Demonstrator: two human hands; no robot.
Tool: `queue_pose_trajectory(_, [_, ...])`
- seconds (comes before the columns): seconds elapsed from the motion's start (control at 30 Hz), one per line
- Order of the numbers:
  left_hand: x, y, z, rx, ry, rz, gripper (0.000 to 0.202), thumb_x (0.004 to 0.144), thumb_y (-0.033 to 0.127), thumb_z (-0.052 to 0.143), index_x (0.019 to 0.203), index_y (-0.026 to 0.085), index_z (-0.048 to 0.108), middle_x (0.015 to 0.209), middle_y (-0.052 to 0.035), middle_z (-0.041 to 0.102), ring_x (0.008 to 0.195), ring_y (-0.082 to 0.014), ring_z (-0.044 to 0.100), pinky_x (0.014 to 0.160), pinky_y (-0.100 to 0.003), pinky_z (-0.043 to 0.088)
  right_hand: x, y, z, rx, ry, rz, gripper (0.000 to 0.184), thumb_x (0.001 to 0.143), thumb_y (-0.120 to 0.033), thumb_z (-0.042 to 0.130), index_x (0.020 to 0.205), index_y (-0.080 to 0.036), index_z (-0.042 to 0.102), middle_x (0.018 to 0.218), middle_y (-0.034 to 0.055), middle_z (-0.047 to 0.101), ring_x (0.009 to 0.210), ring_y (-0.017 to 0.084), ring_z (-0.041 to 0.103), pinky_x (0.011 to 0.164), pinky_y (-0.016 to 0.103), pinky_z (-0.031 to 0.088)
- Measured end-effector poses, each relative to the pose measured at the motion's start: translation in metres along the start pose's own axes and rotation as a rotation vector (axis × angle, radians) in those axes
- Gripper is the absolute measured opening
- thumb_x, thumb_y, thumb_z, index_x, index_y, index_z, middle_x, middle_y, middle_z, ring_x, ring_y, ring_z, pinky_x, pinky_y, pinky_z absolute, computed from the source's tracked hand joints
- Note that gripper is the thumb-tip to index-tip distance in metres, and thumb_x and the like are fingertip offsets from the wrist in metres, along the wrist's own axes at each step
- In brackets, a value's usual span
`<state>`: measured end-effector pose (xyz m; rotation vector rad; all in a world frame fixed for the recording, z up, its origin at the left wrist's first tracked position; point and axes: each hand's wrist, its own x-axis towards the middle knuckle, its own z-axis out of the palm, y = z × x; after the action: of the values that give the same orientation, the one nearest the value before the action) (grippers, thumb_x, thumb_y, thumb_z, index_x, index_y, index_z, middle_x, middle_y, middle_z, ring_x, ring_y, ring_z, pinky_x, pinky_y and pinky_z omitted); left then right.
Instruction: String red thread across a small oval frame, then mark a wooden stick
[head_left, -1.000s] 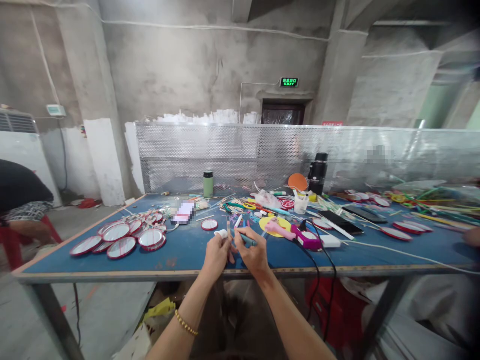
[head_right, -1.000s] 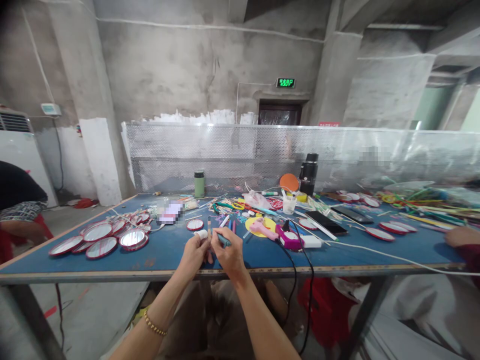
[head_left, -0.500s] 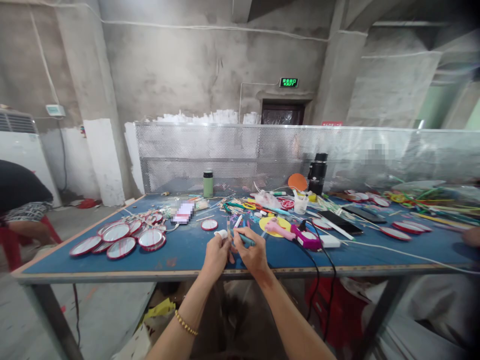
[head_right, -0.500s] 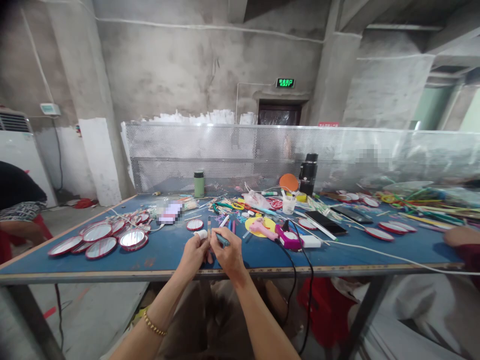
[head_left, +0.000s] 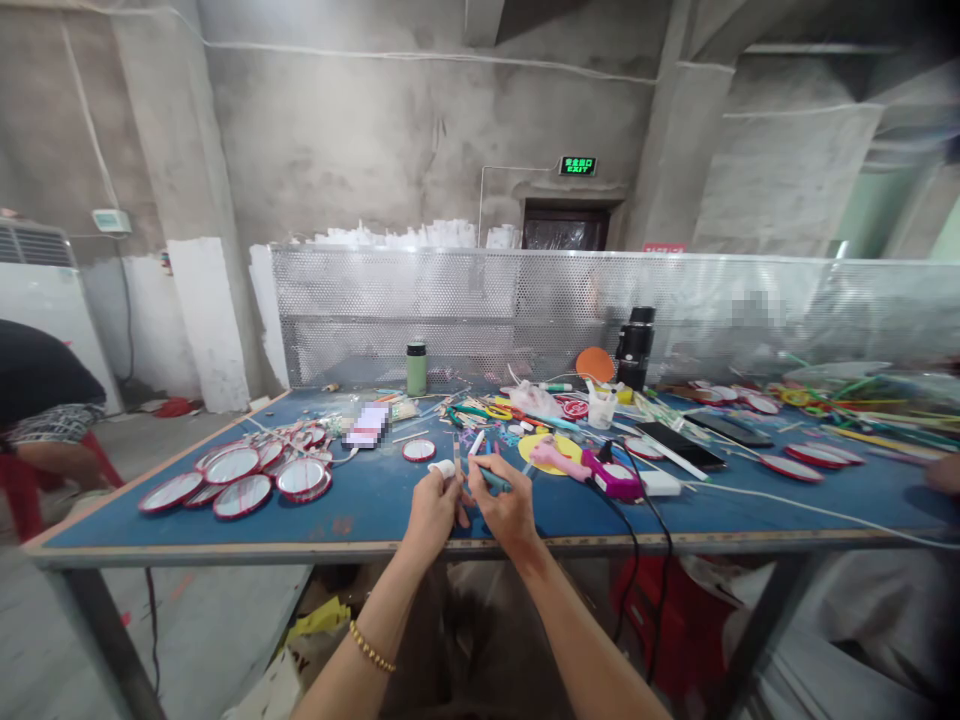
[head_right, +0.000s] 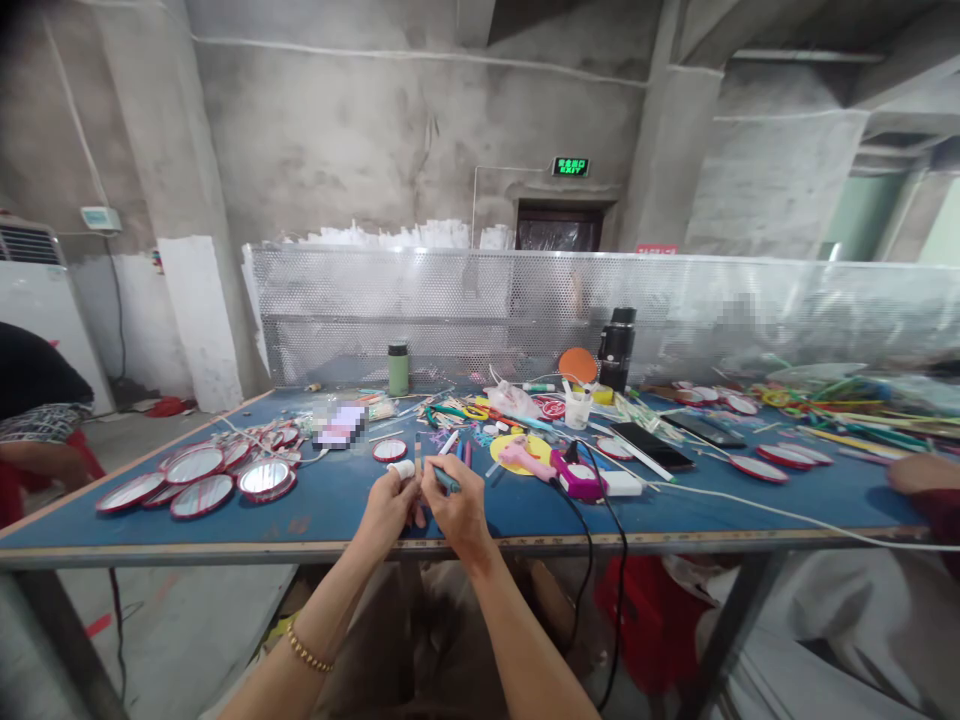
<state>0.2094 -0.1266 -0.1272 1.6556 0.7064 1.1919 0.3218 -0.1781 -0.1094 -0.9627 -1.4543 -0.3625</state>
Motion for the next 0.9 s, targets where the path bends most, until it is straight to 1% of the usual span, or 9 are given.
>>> queue_pose_trajectory(0.2, [-0.0004,-0.0002,-0.0001,-0.006,-0.004,0.008,0.026,0.089,0.041,0.059,0.073,0.021,0.056,0.047,0.0039,0.064,0.034,-0.0124,0.057,0.04,-0.02,0.038,-0.0003,0.0008,0.0003,-0.003,0.02,0.004,0.016,0.094,-0.021,0.056,0.089,-0.018,0.07,0.076,0.0025,0.072,0.066,0.013,0.066,0.067,0.023,0.054])
queue_pose_trajectory(0.37, [0.0004,-0.0014,0.0009,-0.008,-0.008,0.013,0.023,0.091,0.036,0.054,0.074,0.021,0.056,0.042,0.0057,0.058,0.033,-0.0126,0.055,0.039,-0.02,0.038,-0.0006,0.0014,0.0012,0.007,0.0,-0.021,0.015,0.094,-0.021,0.056,0.088,-0.018,0.07,0.08,0.0029,0.073,0.071,0.014,0.069,0.071,0.023,0.055])
queue_pose_trajectory(0.5, [0.0001,-0.0029,0.0005,-0.008,-0.011,0.016,0.021,0.09,0.033,0.053,0.073,0.021,0.056,0.041,0.006,0.057,0.033,-0.0127,0.055,0.04,-0.019,0.038,-0.0001,0.0014,0.0016,0.003,-0.008,-0.027,0.015,0.093,-0.021,0.057,0.087,-0.019,0.07,0.079,0.0024,0.074,0.071,0.014,0.069,0.07,0.023,0.055])
queue_pose_trajectory(0.7, [0.0,-0.0024,0.0001,-0.018,-0.016,0.019,0.023,0.091,0.035,0.054,0.072,0.021,0.056,0.042,0.0053,0.059,0.032,-0.0125,0.054,0.039,-0.02,0.037,-0.0002,0.0,0.0005,-0.003,0.033,-0.018,0.015,0.093,-0.021,0.056,0.088,-0.019,0.07,0.077,0.0027,0.073,0.066,0.013,0.067,0.067,0.023,0.055])
queue_pose_trajectory(0.9, [0.0006,-0.0028,0.0008,-0.024,0.002,0.018,0.025,0.09,0.039,0.058,0.072,0.021,0.058,0.039,0.0052,0.057,0.032,-0.013,0.054,0.04,-0.02,0.036,0.001,-0.0019,0.0006,0.02,0.018,-0.04,0.014,0.092,-0.02,0.057,0.087,-0.019,0.07,0.077,0.0026,0.074,0.068,0.013,0.069,0.069,0.023,0.055])
